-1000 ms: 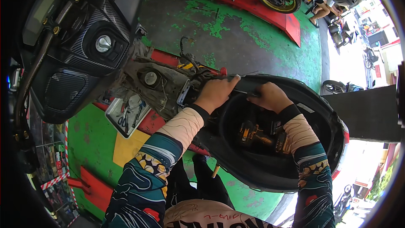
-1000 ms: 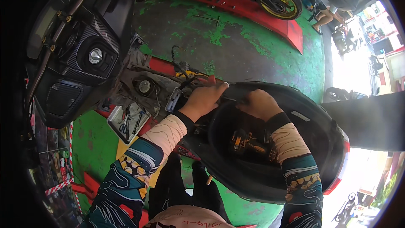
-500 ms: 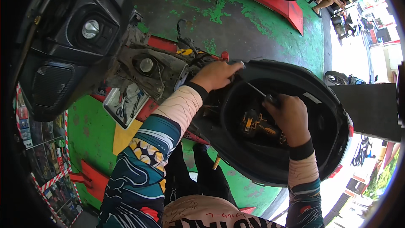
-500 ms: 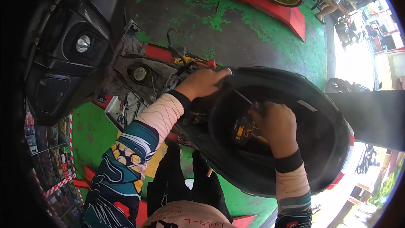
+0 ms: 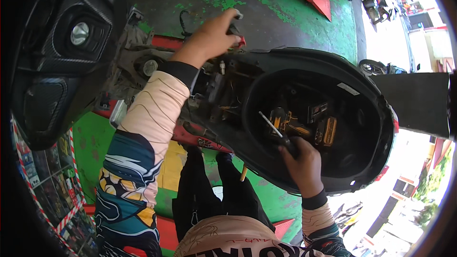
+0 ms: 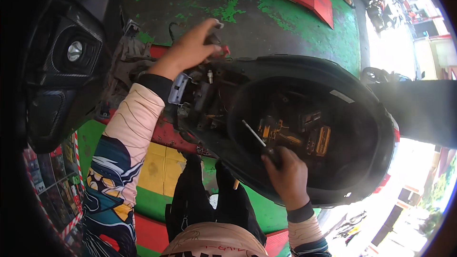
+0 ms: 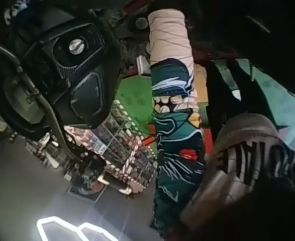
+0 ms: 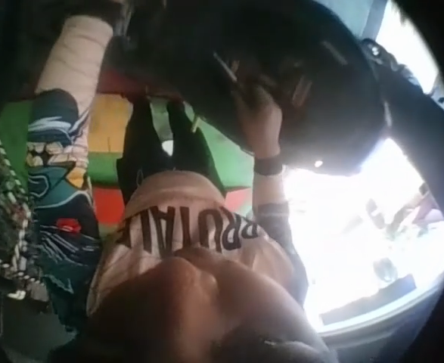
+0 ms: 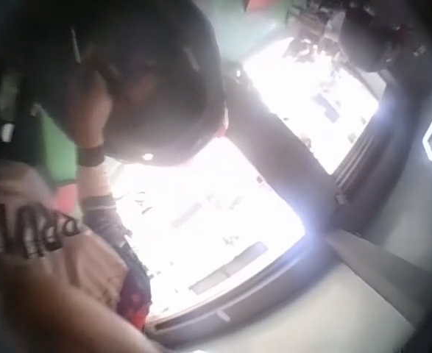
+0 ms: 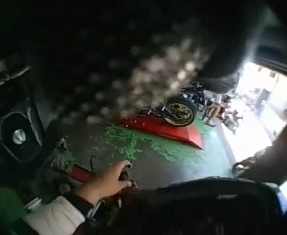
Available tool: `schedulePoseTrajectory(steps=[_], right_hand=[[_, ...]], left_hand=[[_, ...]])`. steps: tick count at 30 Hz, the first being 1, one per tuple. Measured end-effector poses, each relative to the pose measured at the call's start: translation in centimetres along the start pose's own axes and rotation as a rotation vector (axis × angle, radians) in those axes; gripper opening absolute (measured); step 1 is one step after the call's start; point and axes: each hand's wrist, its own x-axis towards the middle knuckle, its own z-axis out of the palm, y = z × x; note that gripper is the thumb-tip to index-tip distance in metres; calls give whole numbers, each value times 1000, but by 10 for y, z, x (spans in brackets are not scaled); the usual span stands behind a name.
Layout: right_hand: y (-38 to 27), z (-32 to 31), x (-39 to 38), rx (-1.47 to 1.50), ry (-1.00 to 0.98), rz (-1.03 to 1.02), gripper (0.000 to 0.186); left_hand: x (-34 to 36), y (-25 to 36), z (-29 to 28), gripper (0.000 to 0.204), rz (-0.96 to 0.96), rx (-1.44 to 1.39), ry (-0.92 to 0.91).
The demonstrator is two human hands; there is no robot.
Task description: Disassembling and inspecting internal components of a motorcycle under the seat storage area.
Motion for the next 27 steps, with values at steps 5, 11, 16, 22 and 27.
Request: schedulePoseTrajectory(steps=[5, 11, 16, 22, 27], right_hand=[[-6, 31, -24, 7, -22, -69, 31], [-6, 46, -29, 167, 102, 14, 33], [-22, 50, -30, 244, 81, 14, 34], [-15, 60, -28, 208, 81, 20, 34], [-18, 56, -30, 199, 74, 20, 33]], left_hand=[[39, -59, -34, 61, 80, 202, 108], [56, -122, -67, 52, -329, -323, 461], [35, -221, -106, 52, -299, -154, 523], [38, -199, -53, 80, -163, -51, -15], [29, -196, -53, 98, 147, 547, -136]])
